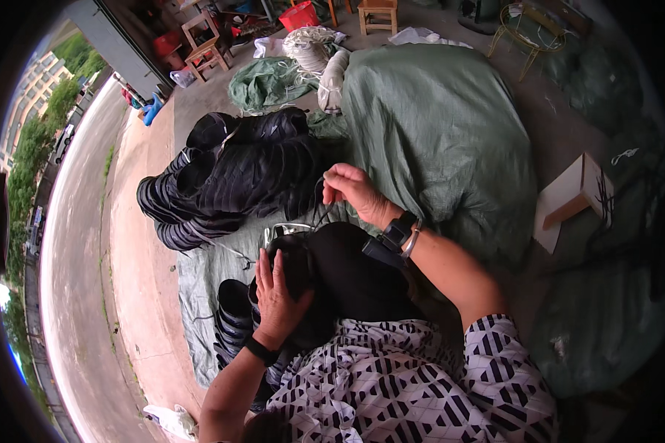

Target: Lace up a pair of black athletic shoes.

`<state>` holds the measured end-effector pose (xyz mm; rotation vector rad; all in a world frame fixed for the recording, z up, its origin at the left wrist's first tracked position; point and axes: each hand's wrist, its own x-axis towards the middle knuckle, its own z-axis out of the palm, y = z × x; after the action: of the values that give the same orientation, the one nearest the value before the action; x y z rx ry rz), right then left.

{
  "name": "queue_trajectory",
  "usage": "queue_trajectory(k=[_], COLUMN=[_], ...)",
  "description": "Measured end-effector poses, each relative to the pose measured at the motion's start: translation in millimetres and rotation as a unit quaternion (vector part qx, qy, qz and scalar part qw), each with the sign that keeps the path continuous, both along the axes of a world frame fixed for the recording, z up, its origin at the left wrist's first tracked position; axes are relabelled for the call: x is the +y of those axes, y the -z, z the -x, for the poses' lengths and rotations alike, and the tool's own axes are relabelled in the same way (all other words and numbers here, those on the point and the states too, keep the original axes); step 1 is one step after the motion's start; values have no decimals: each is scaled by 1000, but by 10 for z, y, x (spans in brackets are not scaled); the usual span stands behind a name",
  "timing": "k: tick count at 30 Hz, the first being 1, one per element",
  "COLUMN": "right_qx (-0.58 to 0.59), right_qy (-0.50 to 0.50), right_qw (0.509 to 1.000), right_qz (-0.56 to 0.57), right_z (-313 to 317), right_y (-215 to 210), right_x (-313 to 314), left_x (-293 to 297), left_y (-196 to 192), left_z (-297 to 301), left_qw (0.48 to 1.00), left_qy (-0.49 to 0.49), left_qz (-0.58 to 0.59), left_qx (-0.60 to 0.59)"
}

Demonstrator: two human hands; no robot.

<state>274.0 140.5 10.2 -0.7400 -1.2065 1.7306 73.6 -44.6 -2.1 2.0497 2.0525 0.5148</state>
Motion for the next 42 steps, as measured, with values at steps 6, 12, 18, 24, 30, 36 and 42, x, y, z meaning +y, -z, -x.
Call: queue_trajectory(k=[6,12,18,24,30,36,42], right_qx=[227,-64,-258,-301,-407,-387,-353], right_qy=[126,31,-139,-107,-155,-190,-243], right_qw=[965,997,949,863,741,785,882], right_qz=[41,-4,-116,-392,-511,-445,-197], right_z=[-755,-647,-255,258,543,506,52], right_y=[-475,-605,-131,-37,158,-181,-898], right_x=[409,-25,-579,-667,-628,-749,-783], left_x=[17,21,-20,-34,-44,15,158], left_y=[132,121,156,188,189,-309,-457], left_z=[183,286,281,293,258,95,-199], left_qw=[991,987,988,987,990,952,854], left_qy=[43,56,59,56,54,106,114], left_qz=[-53,-40,-40,-67,-68,-68,59], left_qx=[-115,-144,-136,-134,-107,-280,-505])
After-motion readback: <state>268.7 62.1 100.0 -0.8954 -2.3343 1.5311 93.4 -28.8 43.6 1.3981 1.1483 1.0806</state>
